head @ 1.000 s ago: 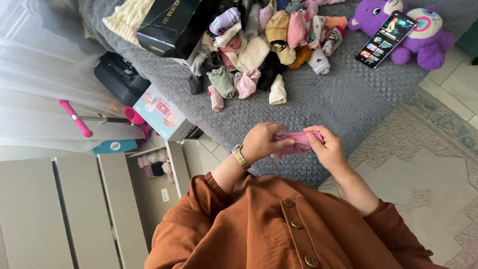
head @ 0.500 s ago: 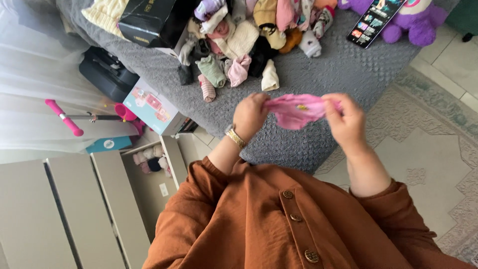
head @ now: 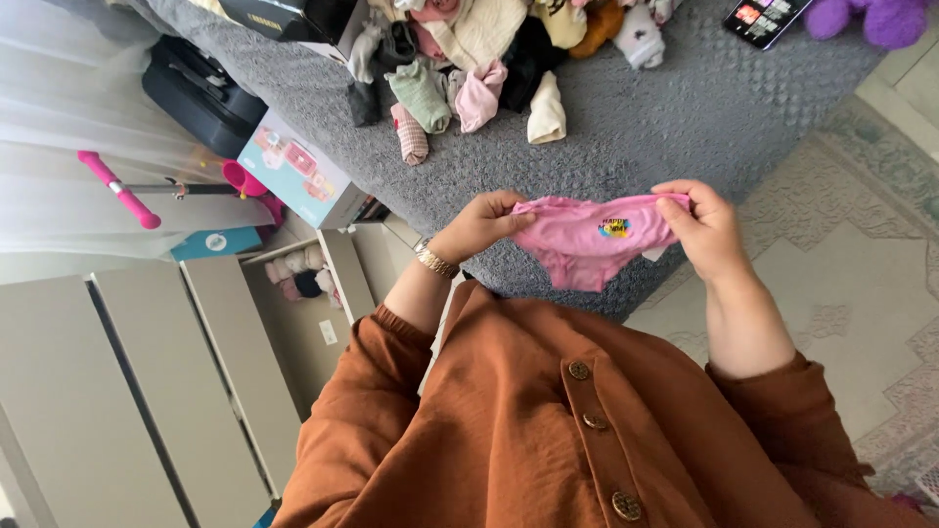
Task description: The person folds several small garments including pink and black underwear and a pair of black tights on a bed, then places them into an open drawer. The person handles each item one at a time, folding and arranging them neatly in the drawer.
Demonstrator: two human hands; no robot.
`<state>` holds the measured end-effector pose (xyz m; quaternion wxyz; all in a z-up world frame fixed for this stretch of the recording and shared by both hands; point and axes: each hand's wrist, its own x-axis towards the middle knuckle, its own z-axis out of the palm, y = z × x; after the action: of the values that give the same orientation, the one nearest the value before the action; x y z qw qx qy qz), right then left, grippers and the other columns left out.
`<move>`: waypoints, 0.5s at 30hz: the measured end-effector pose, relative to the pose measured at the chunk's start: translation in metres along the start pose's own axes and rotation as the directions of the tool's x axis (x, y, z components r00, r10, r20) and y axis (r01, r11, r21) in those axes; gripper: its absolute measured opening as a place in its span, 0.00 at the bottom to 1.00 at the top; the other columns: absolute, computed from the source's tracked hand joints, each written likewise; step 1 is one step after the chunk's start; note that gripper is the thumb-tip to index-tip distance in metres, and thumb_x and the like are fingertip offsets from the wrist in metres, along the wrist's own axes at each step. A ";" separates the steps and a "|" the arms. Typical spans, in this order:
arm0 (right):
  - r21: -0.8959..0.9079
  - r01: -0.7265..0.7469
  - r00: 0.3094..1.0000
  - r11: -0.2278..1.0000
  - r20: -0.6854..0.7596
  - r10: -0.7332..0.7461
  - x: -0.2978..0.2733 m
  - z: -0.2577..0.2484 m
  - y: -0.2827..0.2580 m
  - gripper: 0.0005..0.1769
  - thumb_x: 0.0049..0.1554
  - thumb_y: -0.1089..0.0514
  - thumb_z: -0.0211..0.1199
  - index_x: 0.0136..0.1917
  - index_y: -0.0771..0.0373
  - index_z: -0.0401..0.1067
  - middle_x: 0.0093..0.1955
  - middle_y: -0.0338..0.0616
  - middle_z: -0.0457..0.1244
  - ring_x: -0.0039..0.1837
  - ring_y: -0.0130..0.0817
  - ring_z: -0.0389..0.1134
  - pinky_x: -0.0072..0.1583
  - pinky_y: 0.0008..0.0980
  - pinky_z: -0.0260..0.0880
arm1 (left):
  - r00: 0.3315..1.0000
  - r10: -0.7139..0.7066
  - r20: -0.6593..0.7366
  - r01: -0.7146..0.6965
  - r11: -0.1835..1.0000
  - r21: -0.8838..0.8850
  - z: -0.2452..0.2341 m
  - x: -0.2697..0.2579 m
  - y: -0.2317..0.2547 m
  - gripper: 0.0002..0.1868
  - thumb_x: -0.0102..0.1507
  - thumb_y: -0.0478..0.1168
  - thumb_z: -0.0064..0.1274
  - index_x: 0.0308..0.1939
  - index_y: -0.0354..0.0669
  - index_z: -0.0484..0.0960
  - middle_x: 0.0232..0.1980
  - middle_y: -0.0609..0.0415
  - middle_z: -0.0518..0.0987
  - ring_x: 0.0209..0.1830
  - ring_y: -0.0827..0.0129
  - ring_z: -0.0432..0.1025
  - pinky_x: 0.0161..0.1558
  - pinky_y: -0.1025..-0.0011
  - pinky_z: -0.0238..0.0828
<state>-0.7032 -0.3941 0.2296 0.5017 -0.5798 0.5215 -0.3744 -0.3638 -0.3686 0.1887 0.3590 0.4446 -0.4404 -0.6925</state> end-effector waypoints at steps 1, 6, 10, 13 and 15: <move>0.003 -0.010 1.000 1.000 0.003 0.010 0.009 0.005 0.017 0.11 0.65 0.67 0.61 0.61 0.64 0.76 0.50 0.45 0.69 0.52 0.24 0.63 0.55 0.31 0.66 | 1.000 -0.010 -0.002 0.010 1.000 -0.003 -0.009 0.009 -0.021 0.06 0.66 0.36 0.58 0.46 0.38 0.83 0.33 0.58 0.80 0.34 0.78 0.73 0.39 0.76 0.74; -0.260 -0.140 0.988 0.956 0.024 0.151 0.049 0.022 0.132 0.18 0.65 0.63 0.61 0.68 0.62 0.74 0.59 0.62 0.68 0.64 0.57 0.68 0.62 0.51 0.68 | 0.904 -0.143 -0.402 0.341 0.808 0.480 -0.033 0.065 -0.154 0.23 0.59 0.51 0.62 0.57 0.58 0.78 0.48 0.53 0.85 0.53 0.50 0.79 0.53 0.51 0.78; -0.460 -0.215 0.952 0.861 0.100 0.291 0.057 0.023 0.120 0.24 0.62 0.56 0.62 0.71 0.51 0.72 0.66 0.55 0.66 0.70 0.57 0.63 0.70 0.55 0.63 | 0.894 -0.081 -0.440 0.397 0.600 0.694 -0.024 0.088 -0.150 0.28 0.65 0.55 0.54 0.68 0.67 0.67 0.57 0.49 0.71 0.53 0.38 0.77 0.55 0.44 0.79; -0.492 -0.131 0.953 0.861 0.177 0.245 0.066 0.016 0.131 0.23 0.61 0.60 0.60 0.70 0.52 0.74 0.63 0.57 0.67 0.68 0.60 0.64 0.68 0.56 0.64 | 0.968 0.133 -0.211 0.139 0.414 0.899 -0.026 0.114 -0.173 0.21 0.64 0.48 0.55 0.62 0.68 0.75 0.54 0.58 0.70 0.53 0.47 0.78 0.51 0.53 0.82; -0.573 0.034 0.952 0.819 0.267 0.148 0.075 0.008 0.165 0.15 0.60 0.59 0.63 0.60 0.53 0.78 0.58 0.53 0.69 0.64 0.58 0.67 0.66 0.53 0.66 | 0.983 0.146 -0.112 0.086 0.172 0.981 -0.028 0.126 -0.190 0.10 0.59 0.51 0.62 0.44 0.67 0.84 0.47 0.62 0.71 0.50 0.56 0.76 0.44 0.59 0.83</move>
<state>-0.7207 -0.4578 0.0605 0.3889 -0.7372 0.5447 -0.0931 -0.4017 -0.4213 -0.0315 0.0404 0.6227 -0.7564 -0.1962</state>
